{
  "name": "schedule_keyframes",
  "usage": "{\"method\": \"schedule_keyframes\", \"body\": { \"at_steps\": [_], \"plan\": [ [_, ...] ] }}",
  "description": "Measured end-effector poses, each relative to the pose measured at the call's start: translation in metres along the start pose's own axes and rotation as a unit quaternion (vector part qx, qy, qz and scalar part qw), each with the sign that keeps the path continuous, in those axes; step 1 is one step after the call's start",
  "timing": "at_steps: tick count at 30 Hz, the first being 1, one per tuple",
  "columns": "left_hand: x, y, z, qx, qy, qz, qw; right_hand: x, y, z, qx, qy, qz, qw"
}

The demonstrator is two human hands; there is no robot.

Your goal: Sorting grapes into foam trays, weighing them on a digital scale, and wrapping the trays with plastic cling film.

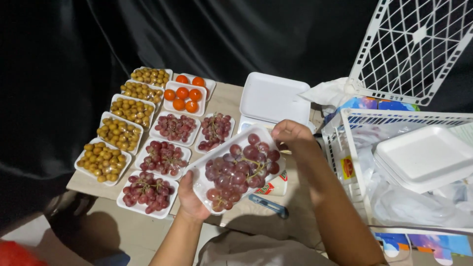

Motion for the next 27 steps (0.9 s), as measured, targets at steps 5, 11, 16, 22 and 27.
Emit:
{"method": "schedule_keyframes", "body": {
  "at_steps": [5, 11, 16, 22, 27],
  "plan": [
    [-0.020, -0.003, -0.006, -0.041, -0.030, 0.048, 0.998, -0.012, 0.022, 0.029, -0.050, 0.107, 0.022, 0.993],
    [-0.019, 0.004, -0.015, -0.041, -0.053, 0.040, 0.997, -0.008, 0.045, 0.073, -0.170, -0.006, 0.090, 0.981],
    [-0.004, 0.014, -0.008, -0.066, -0.102, 0.096, 0.988, -0.024, 0.064, 0.102, -0.199, -0.028, 0.033, 0.979],
    [-0.038, -0.002, -0.012, -0.071, -0.110, 0.108, 0.985, -0.028, 0.054, 0.094, -0.077, 0.074, -0.073, 0.992],
    [-0.055, -0.009, -0.017, -0.076, -0.104, 0.101, 0.987, -0.031, 0.059, 0.100, -0.031, 0.180, -0.162, 0.970]
  ]
}}
Point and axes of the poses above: each hand's wrist, its own y-axis towards the middle knuckle, its own x-axis out of the palm, z = x × y, the point moved 1 cm from there along y, towards the middle knuckle, and after that the axes turned 14 degrees about -x, right-handed, at the moved point
